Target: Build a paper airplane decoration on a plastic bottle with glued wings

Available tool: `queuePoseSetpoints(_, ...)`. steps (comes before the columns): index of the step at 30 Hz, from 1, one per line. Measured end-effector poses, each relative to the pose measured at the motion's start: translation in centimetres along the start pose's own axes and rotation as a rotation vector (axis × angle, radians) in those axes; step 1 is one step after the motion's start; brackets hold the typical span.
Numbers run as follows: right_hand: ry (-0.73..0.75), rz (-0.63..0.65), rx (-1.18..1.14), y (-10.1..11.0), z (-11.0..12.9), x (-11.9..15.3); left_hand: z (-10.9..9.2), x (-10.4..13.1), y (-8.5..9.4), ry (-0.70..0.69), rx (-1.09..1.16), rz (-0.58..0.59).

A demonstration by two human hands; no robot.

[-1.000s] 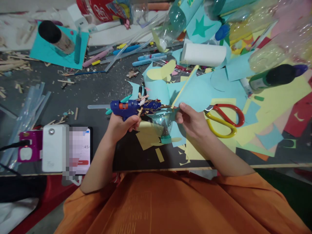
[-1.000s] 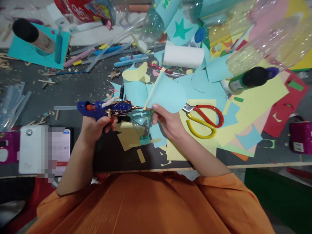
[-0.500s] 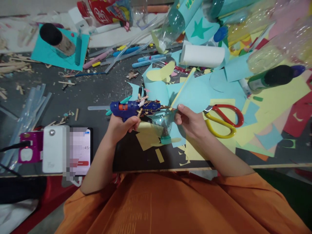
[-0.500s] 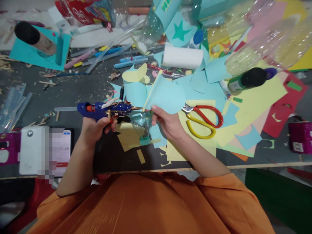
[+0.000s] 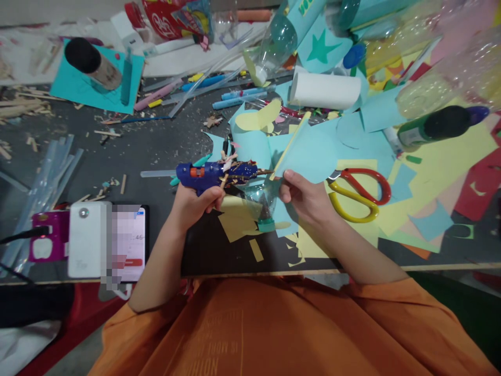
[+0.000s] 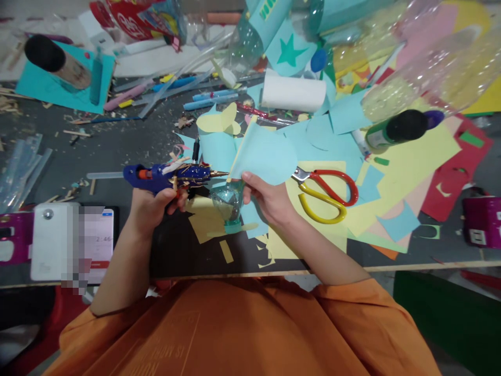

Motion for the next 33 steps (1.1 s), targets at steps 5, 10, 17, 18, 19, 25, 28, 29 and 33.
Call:
queuePoseSetpoints(5, 0.028, -0.001, 0.006, -0.05, 0.16, 0.09, 0.25, -0.02, 0.11, 0.008, 0.003, -0.005)
queuePoseSetpoints(10, 0.028, 0.005, 0.029, -0.11, 0.22, 0.09, 0.23, -0.06, 0.09, 0.036, 0.001, -0.017)
queuePoseSetpoints(17, 0.039, -0.004, 0.006, -0.17, 0.29, 0.15, 0.21, -0.10, 0.09, 0.040, 0.010, -0.035)
queuePoseSetpoints(18, 0.037, -0.005, 0.004, -0.20, 0.29, 0.16, 0.27, -0.11, 0.12, 0.037, 0.015, -0.037)
queuePoseSetpoints(19, 0.035, -0.003, 0.004, -0.23, 0.27, 0.17, 0.34, -0.12, 0.13, 0.035, 0.021, -0.036)
queuePoseSetpoints(25, 0.063, 0.005, 0.050, -0.13, 0.16, 0.23, 0.29, -0.10, 0.11, 0.057, 0.019, -0.064)
queuePoseSetpoints(28, 0.057, -0.004, 0.065, 0.05, 0.03, 0.22, 0.08, -0.12, 0.02, 0.060, 0.014, -0.074)
queuePoseSetpoints(29, 0.055, -0.007, 0.066, 0.10, 0.01, 0.22, 0.03, -0.13, -0.01, 0.055, 0.019, -0.073)
queuePoseSetpoints(33, 0.066, 0.006, 0.069, 0.16, 0.02, 0.27, -0.02, -0.13, -0.04, 0.035, 0.039, -0.081)
Point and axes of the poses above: each hand's wrist, its own x-axis away from the middle knuckle, its own y-axis out of the back of the hand, z = x × y, the point moved 4 cm from there along -x, towards the middle knuckle, and after that the axes turned 6 degrees about -y, right-handed, at the moved point
